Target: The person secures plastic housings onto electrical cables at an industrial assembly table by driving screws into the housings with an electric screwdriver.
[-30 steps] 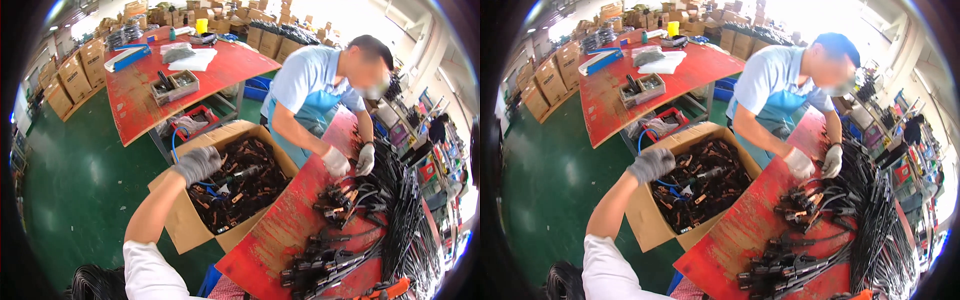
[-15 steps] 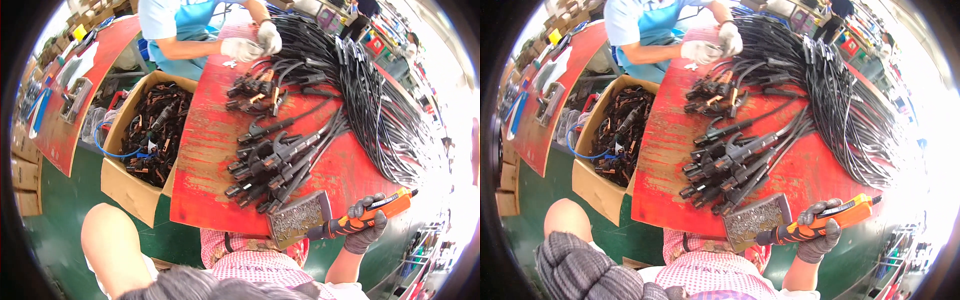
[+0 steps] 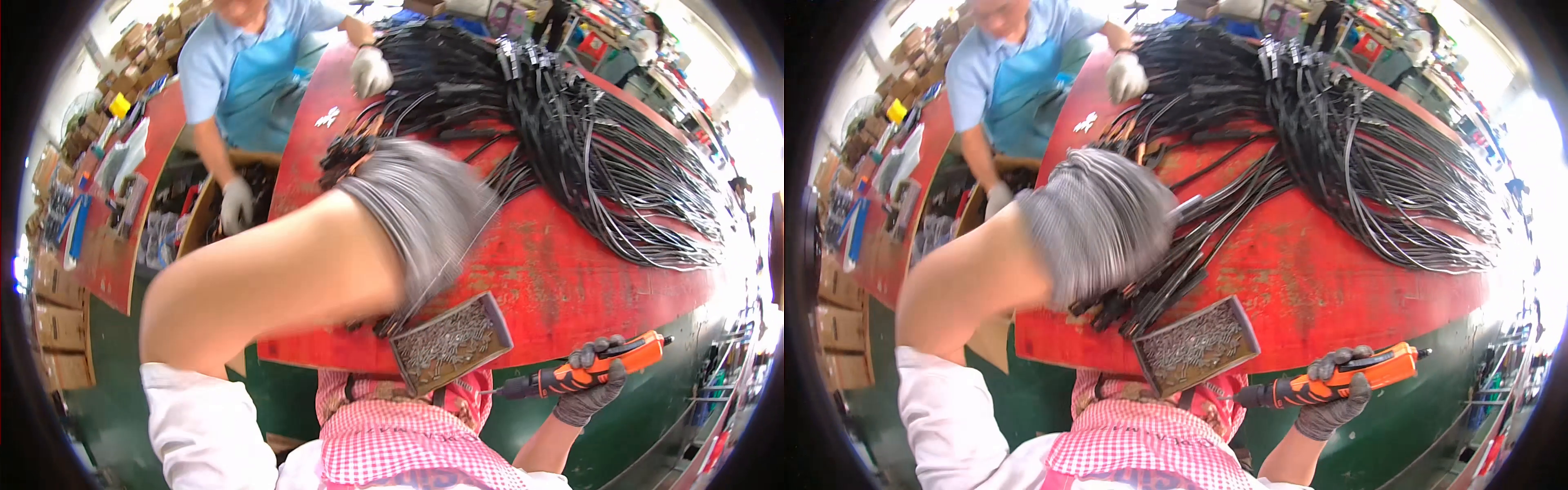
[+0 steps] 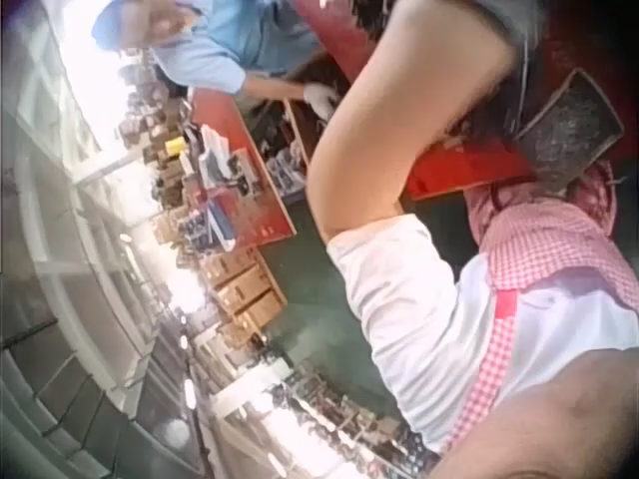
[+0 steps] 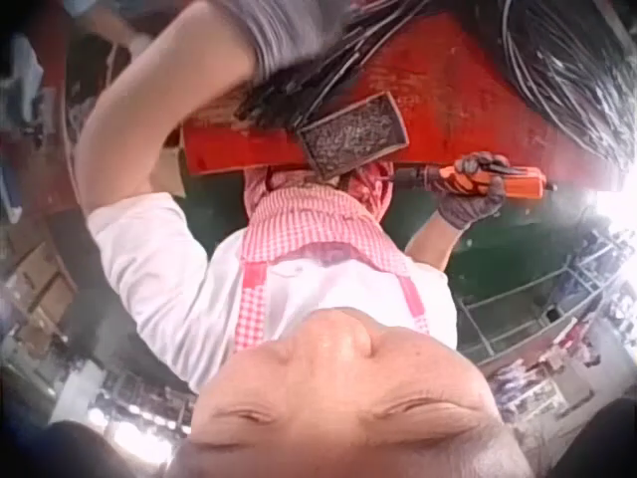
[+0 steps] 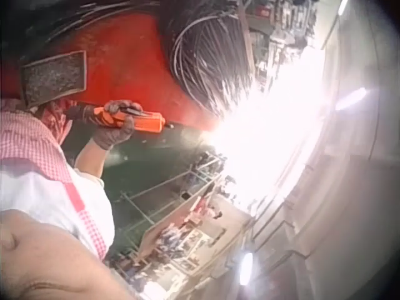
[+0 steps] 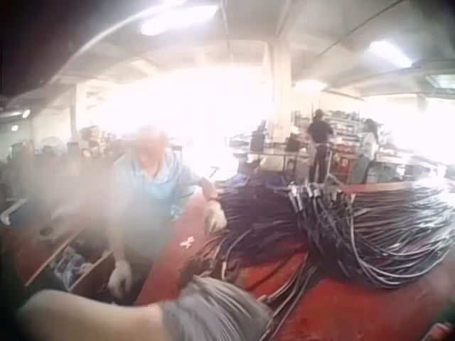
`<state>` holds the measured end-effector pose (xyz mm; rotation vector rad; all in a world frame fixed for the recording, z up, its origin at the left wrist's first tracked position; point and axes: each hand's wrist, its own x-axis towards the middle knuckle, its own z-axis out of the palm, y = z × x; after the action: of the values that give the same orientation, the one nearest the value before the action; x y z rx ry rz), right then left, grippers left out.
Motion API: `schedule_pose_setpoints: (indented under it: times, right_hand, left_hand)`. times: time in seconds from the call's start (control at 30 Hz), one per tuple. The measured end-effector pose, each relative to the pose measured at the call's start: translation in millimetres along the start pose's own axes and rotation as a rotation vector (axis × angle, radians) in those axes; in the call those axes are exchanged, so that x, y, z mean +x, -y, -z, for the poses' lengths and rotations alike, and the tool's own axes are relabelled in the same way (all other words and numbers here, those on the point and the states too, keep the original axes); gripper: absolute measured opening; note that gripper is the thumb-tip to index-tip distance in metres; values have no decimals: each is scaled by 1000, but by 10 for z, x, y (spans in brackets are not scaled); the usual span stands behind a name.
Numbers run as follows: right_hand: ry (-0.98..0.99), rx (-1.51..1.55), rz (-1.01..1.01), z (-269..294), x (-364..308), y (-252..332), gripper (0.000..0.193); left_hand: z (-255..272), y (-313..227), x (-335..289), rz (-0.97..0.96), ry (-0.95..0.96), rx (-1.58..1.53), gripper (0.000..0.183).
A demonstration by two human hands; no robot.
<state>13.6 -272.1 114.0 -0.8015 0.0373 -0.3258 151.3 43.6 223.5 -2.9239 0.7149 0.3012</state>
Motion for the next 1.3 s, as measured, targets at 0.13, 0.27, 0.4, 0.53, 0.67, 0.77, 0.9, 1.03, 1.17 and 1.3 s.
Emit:
schedule_pose_setpoints:
  times: [0.13, 0.27, 0.4, 0.53, 0.67, 0.77, 0.9, 1.03, 1.17, 1.3]
  right_hand:
    - [5, 64, -2, 68, -11, 36, 36]
    - [-53, 32, -9, 123, 0, 3, 36]
    - [-91, 41, 2, 150, -20, 16, 35]
    - [-155, -16, 23, 149, 37, -12, 36]
    - [-208, -52, 10, 122, 185, -48, 39]
    - [-191, -62, 14, 45, 295, -89, 36]
    - [-173, -45, -24, -59, 352, -212, 37]
    - [-119, -32, -70, -133, 319, -279, 37]
    - [-128, -44, -49, -102, 277, -257, 38]
    - [-104, -59, -81, -154, 264, -278, 39]
  left_hand:
    - [-712, 678, 649, 246, 38, -57, 35]
    - [-1428, 620, 1226, 628, -135, -164, 63]
    - [-1878, 614, 1712, 760, -126, 19, 66]
    - [-1997, 855, 1906, 763, -83, 120, 46]
    - [-1578, 1076, 1634, 656, -36, 5, 33]
    - [-1287, 1210, 1607, 541, -24, -15, 23]
    - [-1165, 1534, 1595, 594, -193, 2, 26]
    - [-1249, 2037, 1420, 509, 13, 27, 35]
    - [-1513, 1848, 1037, 606, -105, -284, 41]
    - [-2009, 1719, 601, 565, -103, -453, 70]
